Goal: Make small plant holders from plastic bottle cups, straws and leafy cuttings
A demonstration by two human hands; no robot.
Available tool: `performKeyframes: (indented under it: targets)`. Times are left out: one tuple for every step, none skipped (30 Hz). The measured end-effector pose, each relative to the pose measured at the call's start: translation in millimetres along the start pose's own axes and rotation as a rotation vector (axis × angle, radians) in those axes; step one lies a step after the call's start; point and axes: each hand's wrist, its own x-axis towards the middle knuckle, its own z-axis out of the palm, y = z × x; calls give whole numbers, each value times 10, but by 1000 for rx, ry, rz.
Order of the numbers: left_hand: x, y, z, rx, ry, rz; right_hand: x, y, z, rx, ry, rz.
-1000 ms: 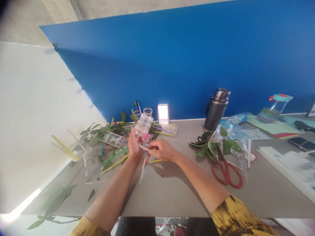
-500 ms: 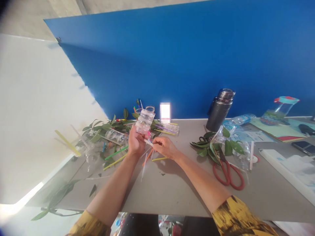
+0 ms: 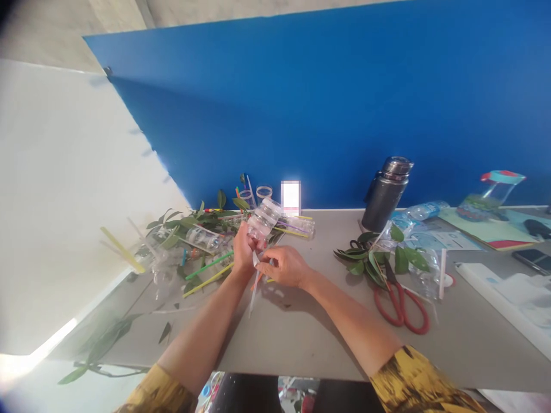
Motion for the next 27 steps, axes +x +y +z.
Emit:
performKeyframes:
  targets:
    - [19,-7,-12,15,13,13,-8,-15,15,-77,35,-42]
    - [39,-9,-27,28,19,26,-16,-30,25,-135,49,-81]
    - [59,-7,-41,32,18,33,-21,-42,33,-168,51,-114]
    - [74,0,-54,22,11,23,-23,-50,38,-175,46,-134]
    - [85,13,-61,8,-10,4,-20,-49,42,-155,41,-136]
    - [88,30,-62,-9,-40,-20,-11,-38,44,-118,45,-119]
    - [85,51,-54,-29,-74,-46,5,-17,46,-74,64,-81]
    - [74,75,-40,-50,-107,-76,26,13,46,-30,100,-26]
    - [58,101,-21,-72,-135,-106,50,49,44,10,154,37]
    - [36,128,1,-98,-157,-130,75,87,40,53,219,103]
    - [10,156,23,-126,-173,-145,99,123,34,114,284,166]
    - [-18,182,42,-153,-189,-154,118,151,26,207,326,224]
    - [-47,205,56,-172,-210,-169,130,169,15,333,326,281]
    - [-74,224,65,-182,-236,-191,135,176,3,482,269,332]
    - [-97,239,68,-185,-262,-220,133,173,-9,634,167,373]
    - [-115,248,68,-179,-288,-259,125,163,-22,766,49,403]
    - [-125,252,65,-169,-309,-296,113,150,-34,858,-53,427]
    - [-127,253,60,-165,-318,-314,101,139,-46,907,-118,449]
    - [-119,253,53,-173,-311,-307,91,134,-58,920,-144,468]
    - [-101,252,46,-191,-289,-275,86,139,-72,903,-140,482]
    - [-76,252,38,-213,-258,-228,85,155,-90,870,-118,490]
    - [-44,253,27,-232,-220,-178,90,181,-112,834,-85,487]
    - [-9,254,15,-245,-180,-140,100,214,-141,804,-39,469]
    - [27,252,1,-248,-141,-123,113,253,-176,787,28,439]
    - [60,246,-15,-242,-102,-127,127,291,-218,787,104,405]
    - [88,233,-30,-231,-63,-142,142,326,-266,805,189,370]
    - [110,213,-44,-220,-22,-161,155,354,-318,833,267,334]
